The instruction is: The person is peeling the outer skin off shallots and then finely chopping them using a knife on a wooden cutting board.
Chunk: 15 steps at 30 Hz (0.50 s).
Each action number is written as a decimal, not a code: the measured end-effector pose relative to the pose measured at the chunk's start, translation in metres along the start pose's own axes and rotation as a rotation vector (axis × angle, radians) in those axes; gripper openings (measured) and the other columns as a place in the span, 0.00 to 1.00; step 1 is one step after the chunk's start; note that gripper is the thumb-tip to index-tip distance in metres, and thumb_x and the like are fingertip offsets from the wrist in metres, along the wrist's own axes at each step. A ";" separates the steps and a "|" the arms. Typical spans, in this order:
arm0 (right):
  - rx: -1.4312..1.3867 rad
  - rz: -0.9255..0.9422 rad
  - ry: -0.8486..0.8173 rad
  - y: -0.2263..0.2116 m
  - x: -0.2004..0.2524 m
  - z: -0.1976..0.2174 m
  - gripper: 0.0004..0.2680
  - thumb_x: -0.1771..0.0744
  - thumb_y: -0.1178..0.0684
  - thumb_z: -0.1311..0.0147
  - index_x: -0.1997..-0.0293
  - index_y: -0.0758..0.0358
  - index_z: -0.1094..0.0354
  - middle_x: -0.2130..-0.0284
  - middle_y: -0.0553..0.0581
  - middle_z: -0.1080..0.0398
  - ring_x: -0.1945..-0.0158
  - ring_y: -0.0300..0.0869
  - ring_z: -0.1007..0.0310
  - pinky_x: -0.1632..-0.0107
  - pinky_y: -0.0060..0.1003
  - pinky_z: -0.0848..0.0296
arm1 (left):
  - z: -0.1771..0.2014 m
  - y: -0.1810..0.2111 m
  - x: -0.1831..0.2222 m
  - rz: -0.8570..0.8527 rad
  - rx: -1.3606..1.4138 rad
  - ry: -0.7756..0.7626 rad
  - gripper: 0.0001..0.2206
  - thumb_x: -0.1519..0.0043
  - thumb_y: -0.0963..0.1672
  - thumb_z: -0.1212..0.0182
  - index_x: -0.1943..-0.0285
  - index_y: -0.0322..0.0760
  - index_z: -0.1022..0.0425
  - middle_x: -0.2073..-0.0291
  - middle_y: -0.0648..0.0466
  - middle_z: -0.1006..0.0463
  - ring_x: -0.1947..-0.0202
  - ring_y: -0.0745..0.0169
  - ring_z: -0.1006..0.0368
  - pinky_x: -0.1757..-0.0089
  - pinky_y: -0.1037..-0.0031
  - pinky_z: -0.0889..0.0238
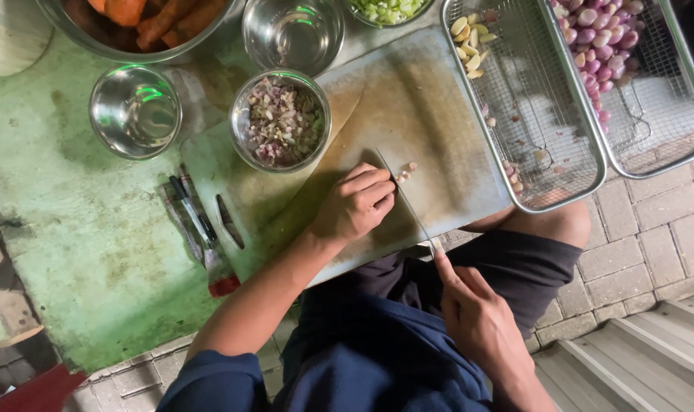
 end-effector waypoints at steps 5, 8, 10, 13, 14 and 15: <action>-0.056 -0.059 -0.045 -0.005 0.000 0.008 0.25 0.36 0.60 0.52 0.29 0.49 0.46 0.75 0.49 0.43 0.76 0.42 0.38 0.70 0.37 0.31 | 0.000 0.002 0.002 0.007 0.007 0.016 0.06 0.44 0.31 0.41 0.72 0.26 0.27 0.70 0.47 0.24 0.72 0.55 0.33 0.66 0.72 0.33; -0.131 -0.059 -0.014 0.007 0.019 0.006 0.23 0.36 0.62 0.53 0.31 0.50 0.43 0.76 0.49 0.44 0.77 0.39 0.40 0.67 0.30 0.33 | 0.003 0.004 -0.002 -0.004 0.001 0.045 0.07 0.43 0.31 0.41 0.73 0.28 0.28 0.72 0.49 0.26 0.73 0.57 0.34 0.67 0.72 0.36; -0.187 -0.036 0.011 0.014 0.034 0.007 0.23 0.36 0.64 0.53 0.32 0.53 0.41 0.76 0.49 0.43 0.75 0.37 0.41 0.64 0.25 0.35 | 0.003 0.006 -0.001 -0.011 -0.012 0.055 0.09 0.42 0.31 0.41 0.74 0.30 0.30 0.73 0.51 0.27 0.74 0.58 0.36 0.68 0.73 0.38; -0.213 -0.080 0.058 0.017 0.046 0.013 0.21 0.35 0.62 0.51 0.33 0.52 0.39 0.76 0.48 0.43 0.76 0.36 0.42 0.63 0.23 0.35 | 0.002 0.000 0.002 -0.005 0.010 0.044 0.07 0.41 0.33 0.38 0.71 0.29 0.27 0.71 0.51 0.25 0.72 0.58 0.34 0.66 0.74 0.36; -0.196 -0.049 0.121 0.018 0.050 0.016 0.21 0.35 0.62 0.51 0.34 0.53 0.38 0.75 0.48 0.42 0.76 0.35 0.43 0.64 0.23 0.35 | 0.001 -0.001 0.006 0.003 0.014 0.033 0.04 0.42 0.33 0.37 0.68 0.27 0.25 0.69 0.49 0.23 0.70 0.57 0.32 0.65 0.72 0.34; -0.179 -0.017 0.183 0.019 0.055 0.018 0.20 0.35 0.62 0.50 0.35 0.53 0.37 0.75 0.47 0.42 0.76 0.35 0.44 0.65 0.23 0.35 | 0.000 -0.002 0.010 0.011 0.017 0.022 0.03 0.44 0.33 0.35 0.65 0.25 0.23 0.66 0.46 0.21 0.68 0.55 0.30 0.64 0.71 0.32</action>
Point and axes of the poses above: each hand's wrist, its own x-axis away from the middle knuckle, its own z-axis out of the back of the hand, y = z × x, the point moved 2 cm from there along -x, towards the middle knuckle
